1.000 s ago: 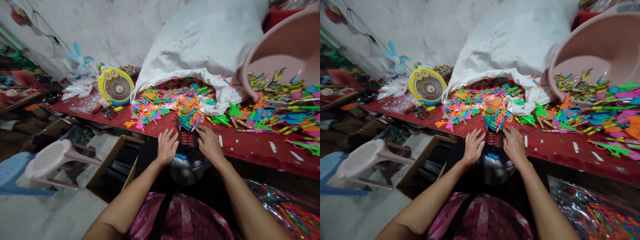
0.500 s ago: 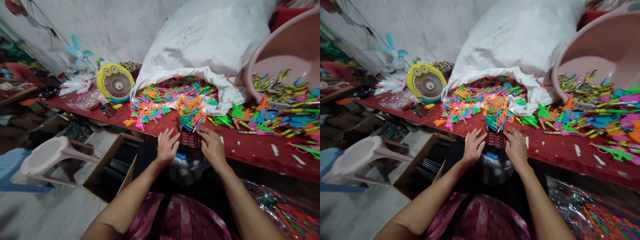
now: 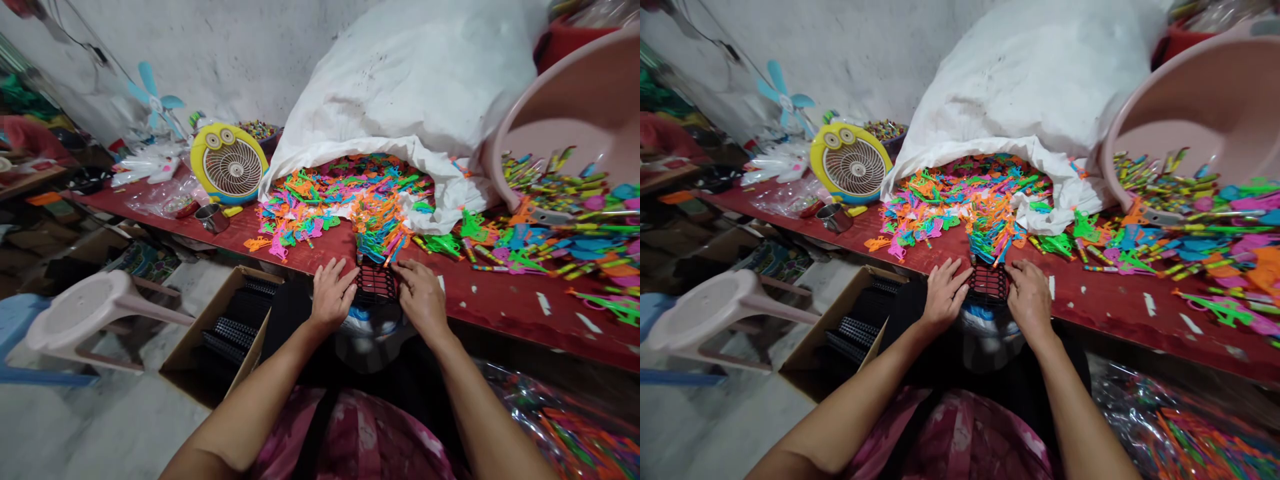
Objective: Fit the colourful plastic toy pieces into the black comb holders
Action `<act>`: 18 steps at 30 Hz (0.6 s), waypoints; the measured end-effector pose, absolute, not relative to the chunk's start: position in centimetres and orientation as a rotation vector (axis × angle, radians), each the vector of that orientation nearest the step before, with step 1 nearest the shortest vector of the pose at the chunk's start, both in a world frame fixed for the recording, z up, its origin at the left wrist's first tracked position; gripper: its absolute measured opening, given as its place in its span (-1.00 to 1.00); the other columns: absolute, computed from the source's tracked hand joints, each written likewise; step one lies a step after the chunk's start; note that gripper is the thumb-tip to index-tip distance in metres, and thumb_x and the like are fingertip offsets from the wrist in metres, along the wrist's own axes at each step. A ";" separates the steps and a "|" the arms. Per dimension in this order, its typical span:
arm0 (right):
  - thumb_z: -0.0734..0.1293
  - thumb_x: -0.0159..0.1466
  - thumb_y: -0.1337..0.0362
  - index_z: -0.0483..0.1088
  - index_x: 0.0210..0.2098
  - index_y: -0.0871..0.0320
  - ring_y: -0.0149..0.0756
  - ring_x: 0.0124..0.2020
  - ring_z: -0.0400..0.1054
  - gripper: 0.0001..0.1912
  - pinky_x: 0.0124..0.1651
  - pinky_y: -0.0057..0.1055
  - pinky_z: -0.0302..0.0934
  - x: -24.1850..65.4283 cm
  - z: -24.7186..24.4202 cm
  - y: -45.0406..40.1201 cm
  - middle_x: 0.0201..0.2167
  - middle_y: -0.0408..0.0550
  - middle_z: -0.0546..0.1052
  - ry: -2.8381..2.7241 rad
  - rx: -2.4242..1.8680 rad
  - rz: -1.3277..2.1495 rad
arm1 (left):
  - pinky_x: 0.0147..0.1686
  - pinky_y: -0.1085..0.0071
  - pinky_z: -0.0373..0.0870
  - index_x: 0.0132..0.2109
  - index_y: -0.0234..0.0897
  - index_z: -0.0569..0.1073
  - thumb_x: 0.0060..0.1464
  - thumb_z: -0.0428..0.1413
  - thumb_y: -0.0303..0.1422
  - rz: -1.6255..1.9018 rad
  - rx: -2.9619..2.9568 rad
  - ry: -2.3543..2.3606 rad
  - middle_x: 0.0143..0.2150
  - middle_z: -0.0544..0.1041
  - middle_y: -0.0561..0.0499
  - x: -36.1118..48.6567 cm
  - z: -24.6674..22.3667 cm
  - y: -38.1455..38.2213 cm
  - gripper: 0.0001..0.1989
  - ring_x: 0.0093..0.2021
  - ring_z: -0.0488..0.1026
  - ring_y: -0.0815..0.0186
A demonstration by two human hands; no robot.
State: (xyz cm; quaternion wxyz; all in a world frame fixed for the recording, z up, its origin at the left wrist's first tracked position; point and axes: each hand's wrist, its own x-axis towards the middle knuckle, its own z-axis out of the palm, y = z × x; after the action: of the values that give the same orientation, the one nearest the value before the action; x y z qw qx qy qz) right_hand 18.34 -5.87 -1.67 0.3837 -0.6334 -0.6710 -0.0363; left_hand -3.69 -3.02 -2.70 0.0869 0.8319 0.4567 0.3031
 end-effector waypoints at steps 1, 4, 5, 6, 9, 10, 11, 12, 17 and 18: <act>0.18 0.19 0.47 0.53 -0.03 0.10 -0.06 0.09 0.34 -0.55 0.13 0.00 0.24 18.3 -1.7 -5.9 -0.02 0.07 0.52 -1.714 -1.617 -0.101 | 0.37 -0.06 -0.06 0.25 -0.02 0.37 0.32 -0.03 -0.25 0.905 2.475 1.355 0.39 0.23 -0.01 -3.7 -2.7 -3.0 -0.61 0.43 0.05 0.14; 0.18 0.19 0.46 0.53 -0.03 0.12 -0.05 0.09 0.33 -0.56 0.13 -0.01 0.24 18.3 -1.7 -5.9 -0.02 0.08 0.52 -1.723 -1.622 -0.122 | 0.37 -0.07 -0.06 0.24 -0.01 0.38 0.33 -0.03 -0.26 0.920 2.454 1.341 0.39 0.23 -0.02 -3.7 -2.6 -3.0 -0.62 0.42 0.06 0.13; 0.18 0.19 0.46 0.53 -0.04 0.13 -0.05 0.09 0.33 -0.56 0.13 -0.01 0.24 18.3 -1.7 -6.0 -0.02 0.09 0.52 -1.725 -1.625 -0.126 | 0.37 -0.07 -0.06 0.24 -0.01 0.38 0.33 -0.04 -0.25 0.925 2.441 1.341 0.38 0.24 -0.02 -3.7 -2.5 -3.1 -0.62 0.42 0.06 0.13; 0.18 0.19 0.46 0.53 -0.03 0.13 -0.04 0.09 0.33 -0.56 0.13 0.00 0.24 18.3 -1.6 -6.0 -0.02 0.10 0.52 -1.728 -1.628 -0.130 | 0.37 -0.07 -0.07 0.23 -0.01 0.39 0.34 -0.04 -0.24 0.927 2.427 1.344 0.38 0.24 -0.02 -3.6 -2.4 -3.1 -0.63 0.42 0.06 0.14; 0.18 0.19 0.46 0.53 -0.02 0.13 -0.03 0.10 0.32 -0.56 0.13 0.01 0.24 18.2 -1.6 -6.0 -0.01 0.10 0.51 -1.740 -1.640 -0.149 | 0.38 -0.11 -0.12 0.23 -0.02 0.38 0.27 0.05 -0.14 0.912 2.393 1.362 0.38 0.24 -0.05 -3.2 -2.0 -3.5 -0.58 0.42 0.06 0.10; 0.18 0.19 0.46 0.52 -0.01 0.13 -0.03 0.10 0.32 -0.56 0.13 0.02 0.24 18.1 -1.6 -6.0 0.00 0.10 0.51 -1.742 -1.644 -0.158 | 0.38 -0.13 -0.14 0.24 -0.03 0.38 0.22 0.10 -0.10 0.903 2.390 1.369 0.38 0.24 -0.06 -3.1 -1.8 -3.6 -0.53 0.42 0.05 0.07; 0.18 0.20 0.46 0.52 0.00 0.13 -0.02 0.11 0.32 -0.55 0.13 0.02 0.24 18.1 -1.6 -6.1 0.00 0.10 0.51 -1.742 -1.646 -0.166 | 0.38 -0.15 -0.16 0.24 -0.05 0.37 0.17 0.14 -0.07 0.893 2.388 1.376 0.38 0.23 -0.08 -3.0 -1.7 -3.7 -0.47 0.42 0.04 0.04; 0.19 0.20 0.46 0.51 0.02 0.12 -0.02 0.10 0.32 -0.54 0.13 0.02 0.25 18.1 -1.6 -6.1 0.00 0.10 0.51 -1.741 -1.647 -0.171 | 0.38 -0.16 -0.17 0.25 -0.06 0.36 0.13 0.17 -0.07 0.884 2.385 1.384 0.39 0.22 -0.09 -2.8 -1.6 -3.8 -0.44 0.42 0.04 0.02; 0.19 0.22 0.45 0.48 0.07 0.02 -0.07 0.08 0.33 -0.51 0.10 -0.03 0.25 18.1 -1.5 -6.2 0.00 0.03 0.51 -1.776 -1.629 -0.186 | 0.37 -0.18 -0.18 0.26 -0.10 0.35 0.17 0.11 -0.27 0.811 2.352 1.399 0.36 0.28 -0.09 -3.0 -0.9 -3.1 -0.50 0.41 0.08 0.04; 0.19 0.23 0.44 0.49 0.04 0.02 -0.07 0.08 0.33 -0.54 0.10 -0.03 0.25 18.1 -1.4 -6.3 0.00 0.03 0.51 -1.791 -1.627 -0.191 | 0.37 -0.20 -0.18 0.25 -0.10 0.36 0.18 0.08 -0.30 0.791 2.350 1.404 0.35 0.29 -0.08 -3.2 -0.8 -2.7 -0.51 0.40 0.08 0.04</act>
State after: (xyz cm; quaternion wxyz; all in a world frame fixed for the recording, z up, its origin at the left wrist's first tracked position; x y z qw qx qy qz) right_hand 18.09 -6.27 -1.45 0.3497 -0.6280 -0.6913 -0.0737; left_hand -3.23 -2.70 -0.78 0.1456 0.8160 0.4873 0.2747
